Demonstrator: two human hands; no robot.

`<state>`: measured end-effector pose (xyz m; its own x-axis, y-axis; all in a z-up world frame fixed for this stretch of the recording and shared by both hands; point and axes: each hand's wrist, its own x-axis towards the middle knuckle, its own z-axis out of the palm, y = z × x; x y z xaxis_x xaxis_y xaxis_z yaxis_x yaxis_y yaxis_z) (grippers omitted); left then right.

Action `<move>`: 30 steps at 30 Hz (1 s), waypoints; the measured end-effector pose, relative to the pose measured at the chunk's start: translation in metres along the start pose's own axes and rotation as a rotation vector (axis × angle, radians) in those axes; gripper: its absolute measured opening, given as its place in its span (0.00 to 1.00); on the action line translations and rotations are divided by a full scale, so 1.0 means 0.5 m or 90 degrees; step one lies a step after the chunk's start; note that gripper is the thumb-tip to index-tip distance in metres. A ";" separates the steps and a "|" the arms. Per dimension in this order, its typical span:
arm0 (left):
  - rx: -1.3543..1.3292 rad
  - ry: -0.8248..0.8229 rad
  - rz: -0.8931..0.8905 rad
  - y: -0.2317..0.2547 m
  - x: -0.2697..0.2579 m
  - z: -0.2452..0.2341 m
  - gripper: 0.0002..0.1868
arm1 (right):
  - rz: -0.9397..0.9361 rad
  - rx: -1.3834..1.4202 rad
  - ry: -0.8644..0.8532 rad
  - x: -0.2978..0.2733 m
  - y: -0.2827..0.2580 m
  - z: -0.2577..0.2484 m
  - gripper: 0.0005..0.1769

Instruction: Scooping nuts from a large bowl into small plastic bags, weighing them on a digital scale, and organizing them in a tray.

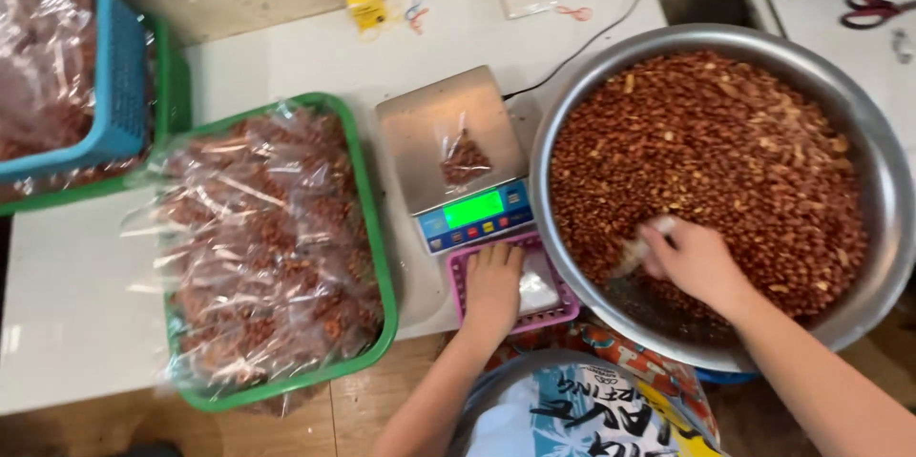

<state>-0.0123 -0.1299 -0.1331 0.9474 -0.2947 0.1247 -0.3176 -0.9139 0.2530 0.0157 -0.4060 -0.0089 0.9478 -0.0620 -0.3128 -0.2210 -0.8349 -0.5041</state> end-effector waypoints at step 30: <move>-0.589 -0.384 -0.180 0.171 0.230 -0.344 0.11 | -0.113 0.423 0.169 -0.107 0.028 -0.124 0.11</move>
<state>0.0626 -0.1936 0.0680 0.7746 -0.4259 -0.4675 0.2398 -0.4862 0.8403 -0.0237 -0.4483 0.0508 0.9874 -0.1570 -0.0182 -0.0717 -0.3426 -0.9367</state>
